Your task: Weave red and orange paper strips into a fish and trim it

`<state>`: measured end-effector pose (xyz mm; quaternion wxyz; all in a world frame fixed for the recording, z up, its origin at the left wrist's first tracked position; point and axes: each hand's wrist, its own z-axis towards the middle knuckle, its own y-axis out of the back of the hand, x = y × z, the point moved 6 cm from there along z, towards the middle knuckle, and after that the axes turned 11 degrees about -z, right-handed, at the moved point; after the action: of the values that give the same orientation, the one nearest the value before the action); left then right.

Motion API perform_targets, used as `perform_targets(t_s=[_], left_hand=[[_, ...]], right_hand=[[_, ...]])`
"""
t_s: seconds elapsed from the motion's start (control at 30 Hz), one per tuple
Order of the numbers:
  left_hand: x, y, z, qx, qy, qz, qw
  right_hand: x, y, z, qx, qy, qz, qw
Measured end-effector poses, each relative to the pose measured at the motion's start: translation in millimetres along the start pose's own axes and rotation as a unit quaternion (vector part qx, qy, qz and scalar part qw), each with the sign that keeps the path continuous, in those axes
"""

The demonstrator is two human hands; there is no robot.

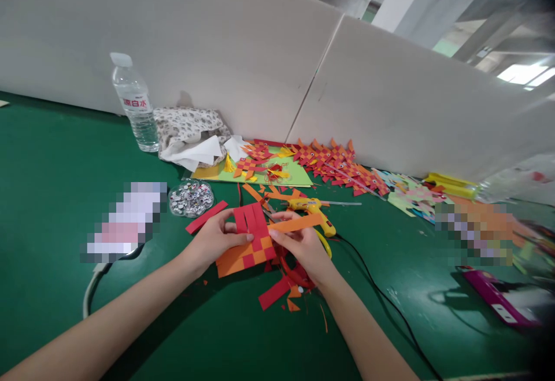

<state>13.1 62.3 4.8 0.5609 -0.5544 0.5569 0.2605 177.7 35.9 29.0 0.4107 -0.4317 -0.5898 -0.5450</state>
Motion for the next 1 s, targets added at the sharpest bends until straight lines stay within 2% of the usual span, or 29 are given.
perform_targets(t_s=[0.1, 0.27, 0.4, 0.53, 0.67, 0.83, 0.9, 1.0], left_hand=[[2, -0.3, -1, -0.01, 0.028, -0.019, 0.999], [2, 1.0, -1, -0.024, 0.027, -0.035, 0.999], [1, 0.7, -1, -0.023, 0.022, -0.03, 0.999], [2, 0.8, 0, -0.026, 0.025, -0.011, 0.999], [4, 0.4, 1, -0.019, 0.017, -0.006, 1.0], [5, -1.4, 1, -0.001, 0.01, -0.021, 1.0], [5, -3.4, 1, 0.016, 0.011, -0.03, 0.999], [6, -3.9, 1, 0.02, 0.016, -0.03, 0.999]], right_hand=[[2, 1, 0, -0.024, 0.01, -0.006, 1.0], [-1, 5, -1, -0.046, 0.012, 0.009, 0.999], [3, 12, -2, -0.082, 0.077, -0.011, 0.994], [8, 9, -7, -0.049, 0.12, -0.039, 0.991], [10, 3, -9, -0.024, 0.113, -0.051, 0.992], [1, 6, -2, -0.052, 0.038, 0.033, 0.997], [2, 8, 0, -0.062, 0.041, 0.055, 0.996], [7, 9, 0, -0.067, 0.07, 0.026, 0.995]])
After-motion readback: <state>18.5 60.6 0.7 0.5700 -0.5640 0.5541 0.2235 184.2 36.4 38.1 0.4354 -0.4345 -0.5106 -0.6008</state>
